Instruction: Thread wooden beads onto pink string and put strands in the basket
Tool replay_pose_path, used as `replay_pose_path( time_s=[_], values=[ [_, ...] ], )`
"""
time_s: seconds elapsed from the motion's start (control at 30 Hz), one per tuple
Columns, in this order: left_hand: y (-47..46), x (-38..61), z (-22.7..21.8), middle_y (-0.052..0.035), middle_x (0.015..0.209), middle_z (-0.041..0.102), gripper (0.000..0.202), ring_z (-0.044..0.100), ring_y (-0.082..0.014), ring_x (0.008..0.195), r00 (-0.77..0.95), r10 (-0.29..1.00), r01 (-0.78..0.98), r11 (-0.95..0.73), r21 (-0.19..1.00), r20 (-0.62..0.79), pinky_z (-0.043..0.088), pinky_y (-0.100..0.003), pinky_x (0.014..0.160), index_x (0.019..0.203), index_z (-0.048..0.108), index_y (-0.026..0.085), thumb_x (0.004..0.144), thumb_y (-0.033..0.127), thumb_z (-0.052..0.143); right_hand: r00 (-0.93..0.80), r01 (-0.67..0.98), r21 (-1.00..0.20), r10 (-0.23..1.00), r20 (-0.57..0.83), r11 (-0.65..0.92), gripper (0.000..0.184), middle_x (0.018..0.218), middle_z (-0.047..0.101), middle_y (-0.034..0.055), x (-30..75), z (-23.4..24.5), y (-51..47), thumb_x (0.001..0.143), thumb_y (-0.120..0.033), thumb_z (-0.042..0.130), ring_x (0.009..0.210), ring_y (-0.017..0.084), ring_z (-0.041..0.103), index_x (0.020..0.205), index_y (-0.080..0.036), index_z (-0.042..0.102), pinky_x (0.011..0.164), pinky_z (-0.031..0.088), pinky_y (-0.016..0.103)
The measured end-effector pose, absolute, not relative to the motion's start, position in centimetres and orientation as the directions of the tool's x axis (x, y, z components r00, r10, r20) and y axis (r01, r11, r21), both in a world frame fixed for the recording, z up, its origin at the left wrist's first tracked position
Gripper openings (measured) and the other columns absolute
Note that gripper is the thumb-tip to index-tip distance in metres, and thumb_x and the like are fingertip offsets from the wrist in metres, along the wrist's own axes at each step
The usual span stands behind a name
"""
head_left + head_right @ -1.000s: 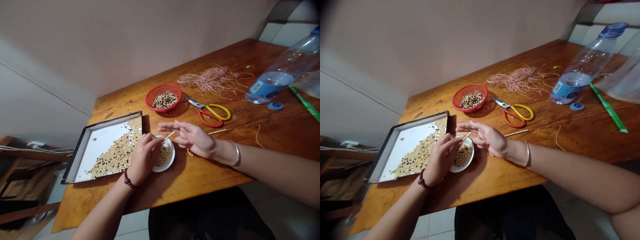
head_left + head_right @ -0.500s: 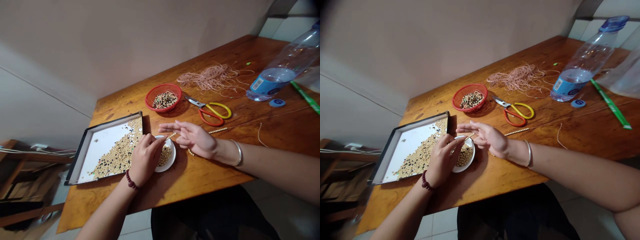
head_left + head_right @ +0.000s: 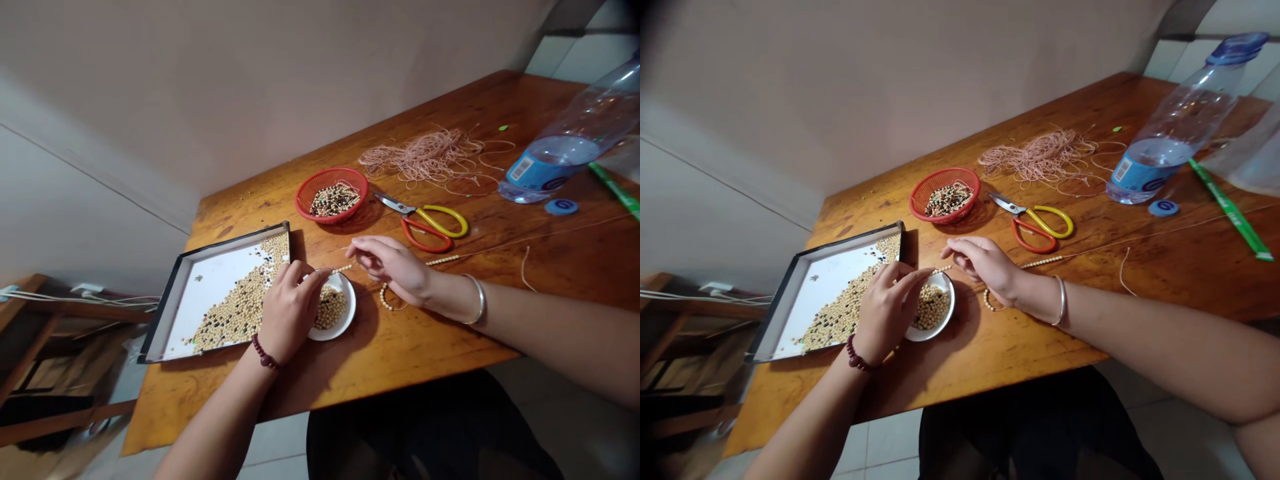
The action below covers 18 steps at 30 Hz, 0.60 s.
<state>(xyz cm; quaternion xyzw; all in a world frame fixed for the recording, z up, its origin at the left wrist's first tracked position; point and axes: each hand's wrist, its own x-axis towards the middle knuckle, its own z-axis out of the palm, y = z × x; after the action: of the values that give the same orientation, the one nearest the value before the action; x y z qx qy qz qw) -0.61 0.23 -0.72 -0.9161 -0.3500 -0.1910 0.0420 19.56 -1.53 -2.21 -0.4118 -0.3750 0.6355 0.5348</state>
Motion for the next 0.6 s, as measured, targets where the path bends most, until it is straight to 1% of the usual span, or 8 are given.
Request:
replay_pose_path(
  time_s=[0.07,0.13,0.2,0.3,0.37,0.43,0.53,0.6],
  values=[
    [0.33,-0.73,-0.62,-0.0071,0.088,0.057,0.026,0.049,-0.0194,0.082,0.679,0.624,0.670,-0.742,0.018,0.387,0.044,-0.030,0.070,0.112,0.064,0.025,0.091,0.020,0.050,-0.056,-0.285,-0.953,0.994,-0.095,-0.107,0.028,0.051,0.028,-0.0083,19.52,-2.53,-1.21,0.083,-0.041,0.053,0.042,0.005,0.021,0.070,-0.016,0.054,0.042,0.012,0.023],
    [0.40,-0.86,-0.57,-0.0070,0.087,0.057,0.026,0.048,-0.0200,0.083,0.678,0.620,0.679,-0.734,-0.013,0.395,0.043,-0.030,0.069,0.112,0.065,0.025,0.090,0.019,0.050,-0.025,-0.170,-0.985,0.999,-0.028,-0.032,0.030,0.049,0.028,-0.0084,19.51,-2.81,-0.99,0.084,-0.042,0.052,0.043,0.006,0.022,0.066,-0.018,0.048,0.043,0.015,0.023],
    [0.44,-0.98,-0.55,-0.0066,0.086,0.057,0.028,0.048,-0.0202,0.082,0.681,0.609,0.679,-0.733,-0.040,0.406,0.043,-0.030,0.068,0.112,0.065,0.026,0.090,0.017,0.051,-0.018,-0.043,-0.998,0.999,0.039,0.038,0.030,0.049,0.032,-0.0080,19.56,-3.06,-0.94,0.085,-0.042,0.051,0.043,0.007,0.024,0.067,-0.019,0.046,0.045,0.017,0.024],
    [0.47,-1.15,-0.52,-0.0066,0.085,0.057,0.030,0.047,-0.0207,0.081,0.692,0.594,0.675,-0.734,-0.076,0.411,0.043,-0.030,0.067,0.113,0.064,0.028,0.089,0.015,0.052,-0.053,0.180,-0.978,0.994,0.097,0.105,0.025,0.049,0.037,-0.0078,19.71,-3.31,-1.09,0.086,-0.043,0.051,0.043,0.007,0.027,0.079,-0.019,0.052,0.046,0.019,0.024],
    [0.50,-1.24,-0.48,-0.0070,0.087,0.058,0.032,0.048,-0.0214,0.082,0.694,0.588,0.676,-0.731,-0.095,0.415,0.043,-0.031,0.066,0.114,0.064,0.028,0.088,0.014,0.053,-0.087,0.314,-0.938,0.988,0.128,0.149,0.026,0.052,0.046,-0.0054,19.86,-3.32,-1.21,0.087,-0.042,0.051,0.045,0.008,0.035,0.088,-0.018,0.058,0.049,0.023,0.024],
    [0.54,-1.31,-0.41,-0.0075,0.088,0.058,0.032,0.048,-0.0221,0.083,0.693,0.584,0.679,-0.725,-0.111,0.423,0.043,-0.032,0.066,0.113,0.064,0.028,0.087,0.014,0.053,-0.135,0.412,-0.886,0.976,0.171,0.212,0.028,0.060,0.055,-0.0012,20.03,-3.20,-1.28,0.089,-0.040,0.049,0.051,0.010,0.042,0.087,-0.016,0.063,0.052,0.026,0.025],
    [0.56,-1.36,-0.25,-0.0079,0.089,0.059,0.029,0.049,-0.0229,0.085,0.682,0.584,0.693,-0.708,-0.133,0.442,0.043,-0.032,0.066,0.111,0.065,0.027,0.087,0.015,0.054,-0.225,0.475,-0.834,0.955,0.193,0.281,0.031,0.066,0.060,0.0020,20.23,-2.94,-1.30,0.090,-0.037,0.047,0.057,0.012,0.047,0.080,-0.015,0.066,0.055,0.029,0.025],
    [0.54,-1.34,-0.14,-0.0079,0.091,0.060,0.028,0.050,-0.0230,0.086,0.675,0.586,0.702,-0.697,-0.147,0.449,0.044,-0.032,0.067,0.111,0.065,0.027,0.087,0.016,0.055,-0.253,0.461,-0.845,0.953,0.166,0.269,0.032,0.065,0.061,0.0014,20.26,-2.88,-1.26,0.090,-0.039,0.047,0.057,0.012,0.048,0.082,-0.015,0.066,0.055,0.030,0.025]
  ],
)
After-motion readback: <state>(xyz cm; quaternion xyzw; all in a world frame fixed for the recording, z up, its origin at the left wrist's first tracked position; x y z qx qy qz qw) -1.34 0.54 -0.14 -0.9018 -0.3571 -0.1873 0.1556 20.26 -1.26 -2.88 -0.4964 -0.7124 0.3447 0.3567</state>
